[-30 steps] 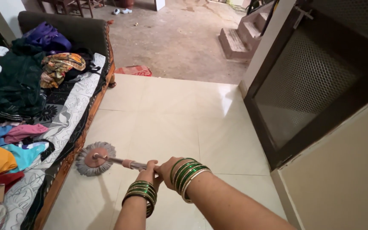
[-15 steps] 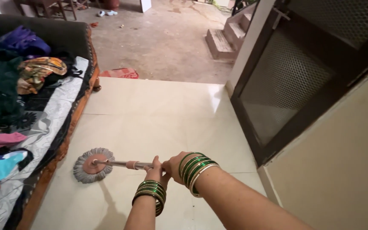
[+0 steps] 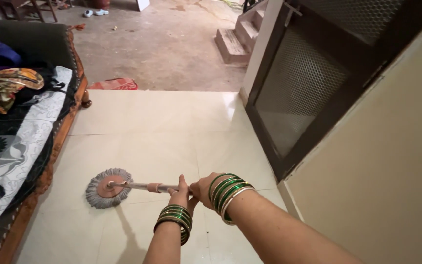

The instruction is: The person mops the floor in a room, moves to a doorway to open and go through a screen door, and then returns to place the mop into a bucket.

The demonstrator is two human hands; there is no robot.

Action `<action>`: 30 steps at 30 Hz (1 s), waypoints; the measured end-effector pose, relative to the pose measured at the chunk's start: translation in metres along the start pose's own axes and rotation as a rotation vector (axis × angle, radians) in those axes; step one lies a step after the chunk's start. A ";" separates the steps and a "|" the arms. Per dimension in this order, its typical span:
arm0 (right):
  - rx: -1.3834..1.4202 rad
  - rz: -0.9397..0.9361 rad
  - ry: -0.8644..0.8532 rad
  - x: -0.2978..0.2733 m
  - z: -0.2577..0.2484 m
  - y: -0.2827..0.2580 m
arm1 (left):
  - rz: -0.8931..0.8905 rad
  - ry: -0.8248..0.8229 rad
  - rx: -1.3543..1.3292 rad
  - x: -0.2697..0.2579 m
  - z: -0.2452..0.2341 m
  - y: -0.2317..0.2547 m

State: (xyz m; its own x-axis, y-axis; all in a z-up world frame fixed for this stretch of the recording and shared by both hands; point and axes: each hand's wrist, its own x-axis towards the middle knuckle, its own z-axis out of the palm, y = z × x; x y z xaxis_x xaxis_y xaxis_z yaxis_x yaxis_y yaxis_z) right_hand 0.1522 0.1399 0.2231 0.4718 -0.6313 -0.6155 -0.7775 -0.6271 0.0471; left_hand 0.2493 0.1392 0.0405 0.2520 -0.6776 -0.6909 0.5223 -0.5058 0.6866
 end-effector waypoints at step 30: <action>0.115 0.166 -0.019 -0.065 0.059 0.121 | -0.078 -0.101 0.209 -0.046 0.142 -0.052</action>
State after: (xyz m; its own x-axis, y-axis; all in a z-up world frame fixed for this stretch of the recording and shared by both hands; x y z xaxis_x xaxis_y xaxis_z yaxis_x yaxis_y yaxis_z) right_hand 0.0031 0.1322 0.2222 0.3263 -0.7124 -0.6213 -0.8870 -0.4580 0.0593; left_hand 0.0948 0.1209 0.0682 0.1296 -0.6767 -0.7247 0.3547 -0.6509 0.6712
